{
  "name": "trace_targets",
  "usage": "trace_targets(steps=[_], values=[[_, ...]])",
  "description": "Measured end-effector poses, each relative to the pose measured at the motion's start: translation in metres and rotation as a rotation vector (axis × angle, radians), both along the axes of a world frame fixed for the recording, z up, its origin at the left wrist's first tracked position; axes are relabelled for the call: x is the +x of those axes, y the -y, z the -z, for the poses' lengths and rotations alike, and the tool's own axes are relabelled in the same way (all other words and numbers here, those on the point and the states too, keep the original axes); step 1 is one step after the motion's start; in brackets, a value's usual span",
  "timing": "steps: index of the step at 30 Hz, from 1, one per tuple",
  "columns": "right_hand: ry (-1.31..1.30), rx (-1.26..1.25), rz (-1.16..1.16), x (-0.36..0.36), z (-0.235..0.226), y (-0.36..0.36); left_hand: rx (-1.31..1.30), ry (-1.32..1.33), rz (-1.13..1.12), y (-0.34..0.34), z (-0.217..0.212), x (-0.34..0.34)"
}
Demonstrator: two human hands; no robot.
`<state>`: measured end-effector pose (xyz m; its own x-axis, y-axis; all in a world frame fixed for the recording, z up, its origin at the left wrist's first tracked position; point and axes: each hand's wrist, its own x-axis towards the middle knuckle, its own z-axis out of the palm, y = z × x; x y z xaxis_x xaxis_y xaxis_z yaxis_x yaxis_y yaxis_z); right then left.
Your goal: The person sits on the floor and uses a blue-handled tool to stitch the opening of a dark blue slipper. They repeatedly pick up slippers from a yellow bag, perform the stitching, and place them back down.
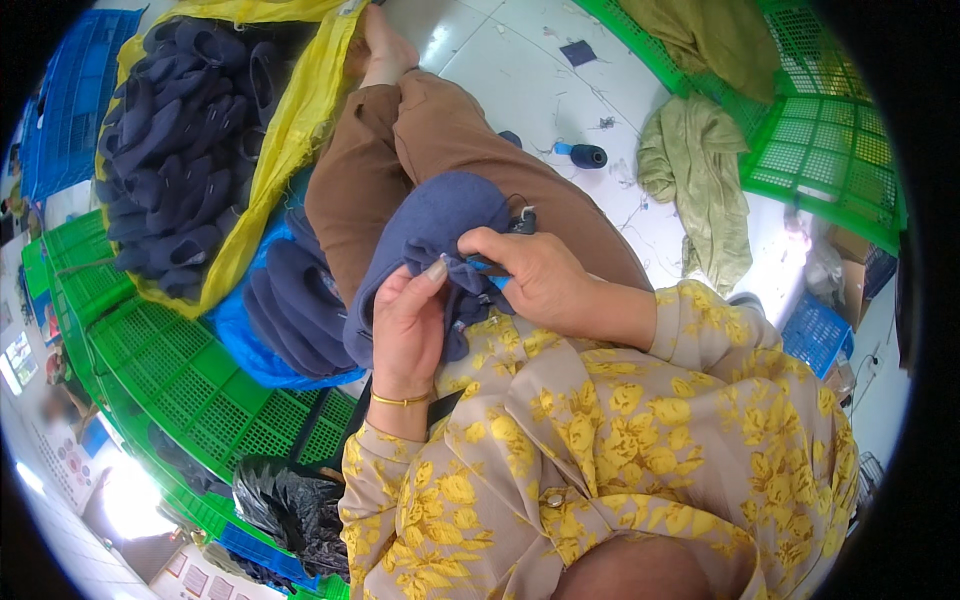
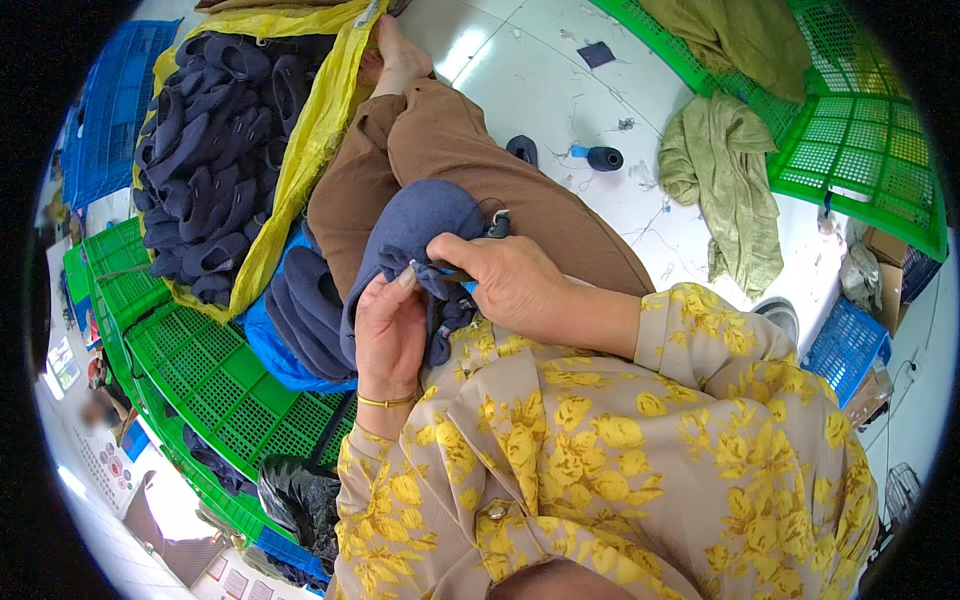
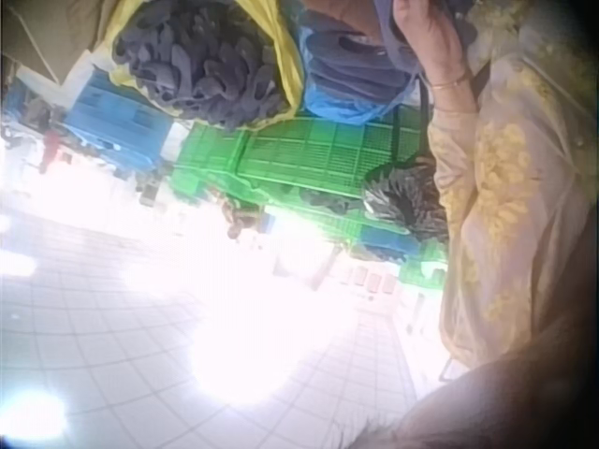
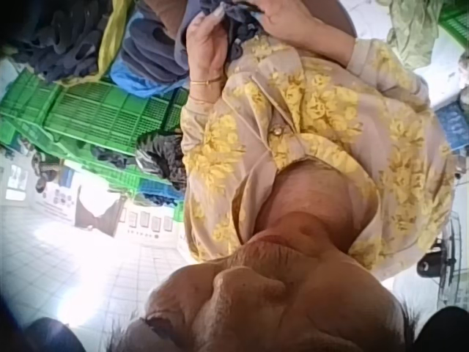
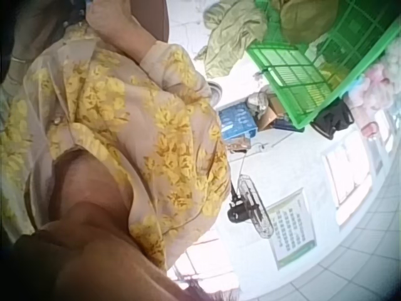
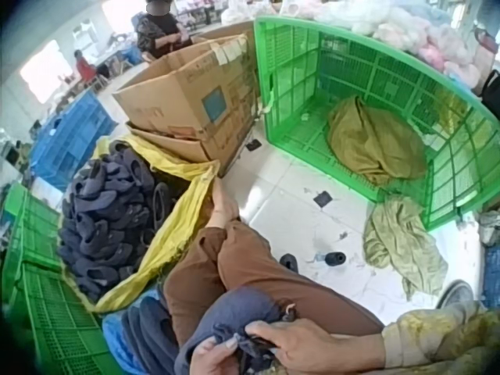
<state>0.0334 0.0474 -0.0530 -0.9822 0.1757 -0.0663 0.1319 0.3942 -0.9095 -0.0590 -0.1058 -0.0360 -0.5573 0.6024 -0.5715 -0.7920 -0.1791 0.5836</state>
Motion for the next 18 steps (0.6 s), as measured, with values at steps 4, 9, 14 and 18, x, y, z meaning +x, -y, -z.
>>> trace_targets(steps=[4, 9, 14, 18], values=[[-0.003, -0.031, 0.007, -0.0017, -0.0014, 0.0009, 0.023, -0.004, 0.001, 0.0001, -0.0013, 0.0002], [0.073, -0.104, 0.020, -0.0012, -0.0051, 0.0015, 0.013, -0.032, 0.019, 0.0025, 0.0046, 0.0017], [0.061, -0.072, -0.015, -0.0001, -0.0044, -0.0001, 0.014, -0.031, 0.020, 0.0038, 0.0036, 0.0005], [0.084, -0.069, -0.042, 0.0005, -0.0053, -0.0018, 0.017, -0.039, 0.040, 0.0042, 0.0040, -0.0003]])
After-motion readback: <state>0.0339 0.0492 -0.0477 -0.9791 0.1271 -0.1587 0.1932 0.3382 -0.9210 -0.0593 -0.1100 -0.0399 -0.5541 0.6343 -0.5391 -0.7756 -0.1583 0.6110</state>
